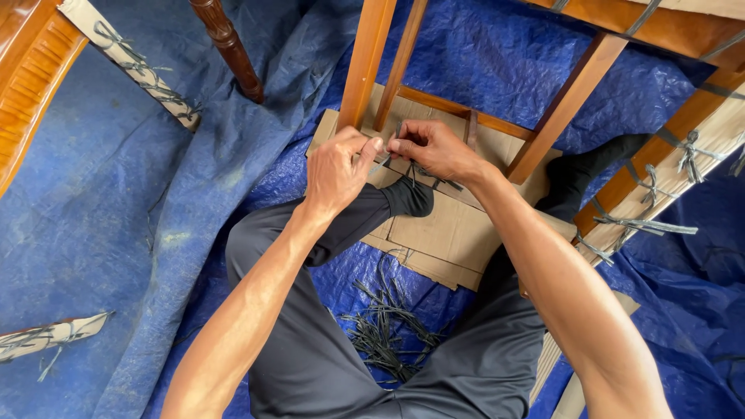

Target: Wrap wooden chair legs with cardboard strips and secure them using plastic ties for protection.

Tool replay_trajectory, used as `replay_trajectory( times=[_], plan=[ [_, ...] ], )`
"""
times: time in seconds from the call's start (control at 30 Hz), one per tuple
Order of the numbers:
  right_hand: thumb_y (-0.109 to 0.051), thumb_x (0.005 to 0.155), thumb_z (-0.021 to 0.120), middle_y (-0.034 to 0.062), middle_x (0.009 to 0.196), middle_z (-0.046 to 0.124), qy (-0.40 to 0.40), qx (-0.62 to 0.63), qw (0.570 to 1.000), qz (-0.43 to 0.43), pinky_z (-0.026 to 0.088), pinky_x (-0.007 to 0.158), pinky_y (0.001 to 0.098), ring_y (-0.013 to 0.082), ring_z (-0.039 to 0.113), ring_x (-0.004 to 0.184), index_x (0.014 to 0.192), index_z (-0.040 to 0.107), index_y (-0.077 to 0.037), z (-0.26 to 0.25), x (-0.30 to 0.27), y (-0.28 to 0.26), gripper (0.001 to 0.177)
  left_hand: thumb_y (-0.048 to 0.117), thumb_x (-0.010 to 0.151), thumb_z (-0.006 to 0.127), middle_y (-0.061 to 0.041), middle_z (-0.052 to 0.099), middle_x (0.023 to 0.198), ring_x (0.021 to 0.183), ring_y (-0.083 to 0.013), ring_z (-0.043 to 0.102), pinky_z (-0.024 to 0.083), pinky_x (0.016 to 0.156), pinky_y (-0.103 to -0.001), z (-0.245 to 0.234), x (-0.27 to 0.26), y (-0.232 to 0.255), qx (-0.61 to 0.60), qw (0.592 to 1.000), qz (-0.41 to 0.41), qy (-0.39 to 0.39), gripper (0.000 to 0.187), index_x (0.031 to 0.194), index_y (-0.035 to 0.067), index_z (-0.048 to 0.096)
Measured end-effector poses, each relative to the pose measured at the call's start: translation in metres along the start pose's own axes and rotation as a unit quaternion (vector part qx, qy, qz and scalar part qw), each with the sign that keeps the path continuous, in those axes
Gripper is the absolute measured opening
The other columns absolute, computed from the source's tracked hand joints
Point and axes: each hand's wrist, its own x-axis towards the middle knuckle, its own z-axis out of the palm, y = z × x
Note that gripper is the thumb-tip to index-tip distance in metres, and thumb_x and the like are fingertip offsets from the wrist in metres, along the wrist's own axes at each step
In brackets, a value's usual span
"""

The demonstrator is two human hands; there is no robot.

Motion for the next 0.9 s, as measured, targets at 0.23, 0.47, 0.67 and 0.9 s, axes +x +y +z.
replay_trajectory(
  times=[0.23,0.47,0.67,0.9],
  plan=[
    [-0.017,0.096,0.073,-0.0024,0.090,0.071,0.006,0.045,0.999,-0.007,0.051,0.077,0.0236,0.0040,0.061,0.084,0.097,0.070,-0.005,0.001,-0.006,-0.004,0.013,0.018,0.087,0.077,-0.006,0.070,0.094,0.075,-0.0229,0.070,0.053,0.067,-0.039,0.018,0.019,-0.023,-0.002,0.998,0.056,-0.013,0.015,0.096,0.006,0.079],
    [-0.007,0.091,0.074,0.0059,0.091,0.072,0.098,-0.146,0.979,-0.108,0.054,0.072,0.0314,0.0160,0.066,0.082,0.102,0.069,-0.004,0.014,-0.020,-0.020,0.013,0.017,0.081,0.079,-0.007,0.067,0.086,0.074,-0.0231,0.070,0.053,0.066,-0.039,0.021,0.020,-0.019,-0.014,0.999,0.001,-0.032,0.015,0.088,0.004,0.077],
    [-0.003,0.086,0.073,0.0131,0.094,0.061,0.163,-0.358,0.886,-0.248,0.052,0.070,0.0434,0.0343,0.064,0.086,0.100,0.058,-0.003,0.026,-0.023,-0.019,0.021,0.011,0.081,0.074,-0.010,0.067,0.087,0.077,-0.0266,0.070,0.055,0.069,-0.040,0.026,0.019,-0.014,-0.030,1.000,0.002,0.008,0.012,0.084,-0.001,0.072],
    [0.002,0.088,0.069,0.0130,0.097,0.058,0.204,-0.408,0.848,-0.270,0.054,0.071,0.0424,0.0335,0.065,0.088,0.100,0.054,-0.002,0.033,-0.025,-0.011,0.020,0.003,0.088,0.072,-0.014,0.070,0.098,0.088,-0.0319,0.069,0.054,0.074,-0.041,0.019,0.023,-0.031,-0.013,0.994,0.111,-0.015,0.014,0.101,0.000,0.076]
  ],
)
